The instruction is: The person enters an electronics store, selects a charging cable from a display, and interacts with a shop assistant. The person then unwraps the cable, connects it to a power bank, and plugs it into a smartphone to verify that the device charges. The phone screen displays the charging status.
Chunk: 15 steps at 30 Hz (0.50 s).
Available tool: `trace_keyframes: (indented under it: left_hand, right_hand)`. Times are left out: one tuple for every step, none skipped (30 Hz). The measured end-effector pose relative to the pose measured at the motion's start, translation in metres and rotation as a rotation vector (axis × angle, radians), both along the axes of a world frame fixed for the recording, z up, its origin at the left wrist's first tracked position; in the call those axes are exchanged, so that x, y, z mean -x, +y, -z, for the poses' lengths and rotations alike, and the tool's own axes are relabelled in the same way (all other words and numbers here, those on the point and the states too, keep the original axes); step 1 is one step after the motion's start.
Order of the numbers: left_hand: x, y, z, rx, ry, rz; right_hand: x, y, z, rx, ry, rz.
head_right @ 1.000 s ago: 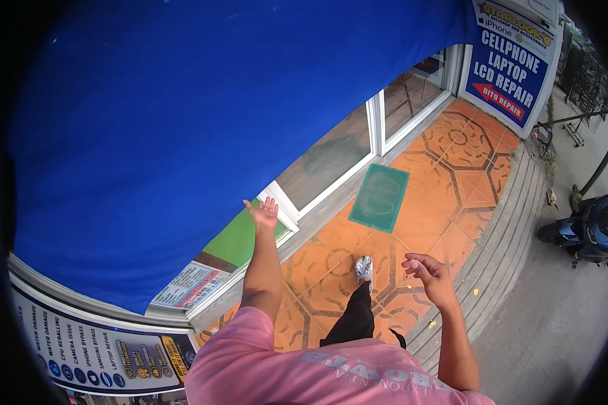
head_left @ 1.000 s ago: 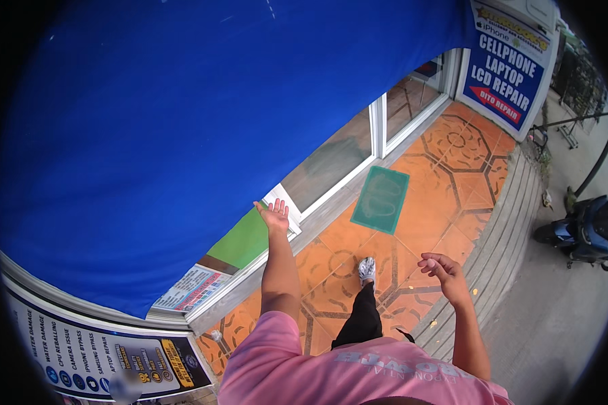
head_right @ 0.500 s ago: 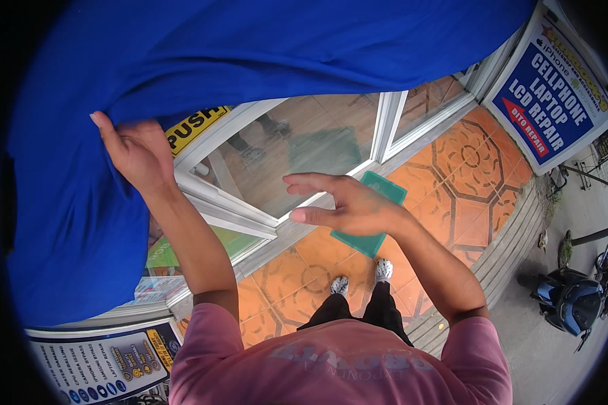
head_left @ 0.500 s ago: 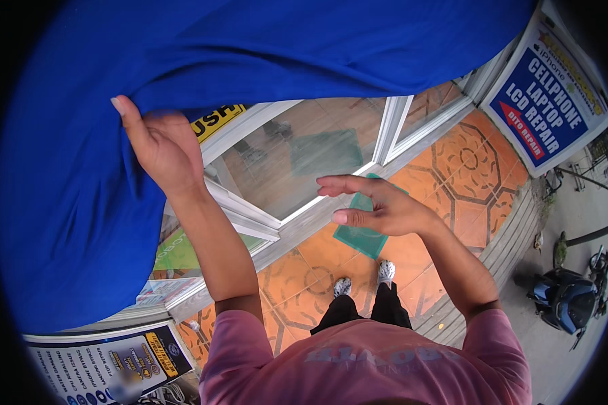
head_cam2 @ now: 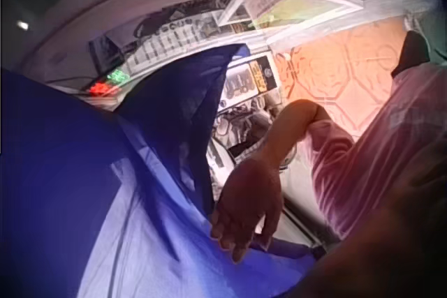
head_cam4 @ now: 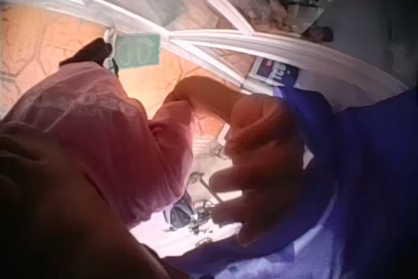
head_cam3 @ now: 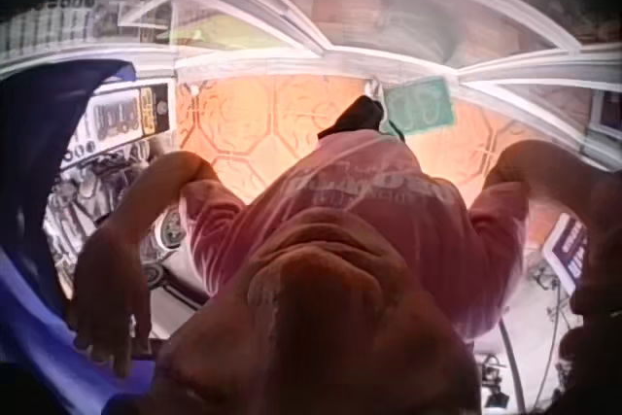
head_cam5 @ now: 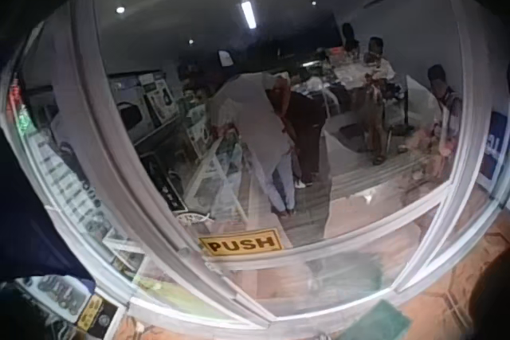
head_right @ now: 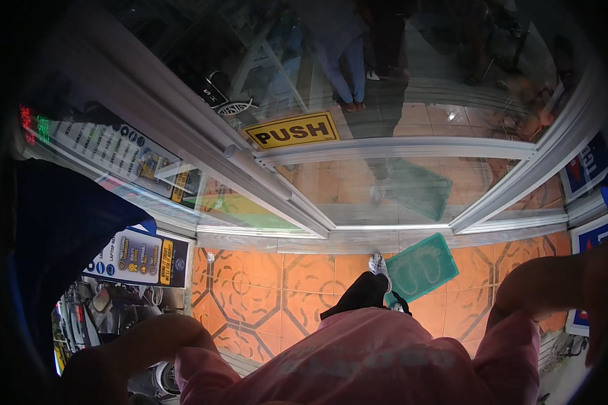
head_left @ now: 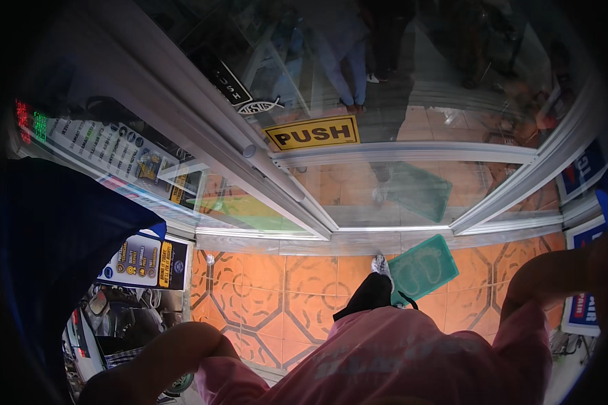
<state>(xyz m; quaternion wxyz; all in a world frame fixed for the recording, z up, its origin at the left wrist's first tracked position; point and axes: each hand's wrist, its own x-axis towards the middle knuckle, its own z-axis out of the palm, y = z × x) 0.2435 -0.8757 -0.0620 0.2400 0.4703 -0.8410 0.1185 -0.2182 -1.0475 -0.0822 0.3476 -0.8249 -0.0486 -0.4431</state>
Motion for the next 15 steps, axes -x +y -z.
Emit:
trace_keyframes:
  left_hand:
    - [-0.014, -0.027, 0.05, -0.056, 0.043, -0.127]
    - [-0.016, -0.043, 0.097, -0.069, 0.104, -0.281]
    - [-0.014, -0.063, 0.136, -0.037, 0.196, -0.399]
    - [-0.012, -0.087, 0.172, 0.026, 0.324, -0.486]
    - [-0.006, -0.111, 0.209, 0.124, 0.483, -0.54]
    - [-0.001, -0.139, 0.23, 0.2, 0.599, -0.576]
    - [0.002, -0.165, 0.252, 0.285, 0.716, -0.606]
    - [0.003, -0.181, 0.265, 0.379, 0.759, -0.703]
    - [0.004, -0.195, 0.275, 0.477, 0.806, -0.803]
    - [0.019, -0.212, 0.268, 0.561, 1.11, -0.773]
    - [0.012, -0.218, 0.265, 0.531, 0.928, -0.83]
    - [0.009, -0.23, 0.264, 0.473, 0.982, -0.832]
    - [0.007, -0.241, 0.264, 0.419, 1.04, -0.841]
    - [0.003, -0.259, 0.268, 0.379, 1.051, -0.849]
    - [-0.003, -0.28, 0.269, 0.353, 1.05, -0.857]
  right_hand:
    - [-0.019, -0.02, 0.046, -0.196, 0.092, -0.045]
    - [-0.048, -0.045, 0.107, -0.406, 0.219, -0.06]
    - [-0.088, -0.053, 0.157, -0.647, 0.461, 0.207]
    - [-0.115, -0.07, 0.212, -0.64, 0.545, 0.258]
    - [-0.141, -0.074, 0.242, -0.54, 0.488, 0.335]
    - [-0.161, -0.083, 0.257, -0.504, 0.448, 0.408]
    - [-0.178, -0.092, 0.265, -0.471, 0.403, 0.48]
    - [-0.185, -0.1, 0.264, -0.597, 0.397, 0.448]
    - [-0.188, -0.106, 0.266, -0.72, 0.399, 0.41]
    - [-0.186, -0.11, 0.27, -0.65, 0.413, 0.41]
    - [-0.188, -0.116, 0.27, -0.542, 0.422, 0.45]
    - [-0.19, -0.121, 0.279, -0.553, 0.401, 0.487]
    - [-0.194, -0.129, 0.284, -0.559, 0.385, 0.516]
    - [-0.192, -0.14, 0.282, -0.556, 0.397, 0.556]
    - [-0.195, -0.153, 0.276, -0.549, 0.396, 0.584]
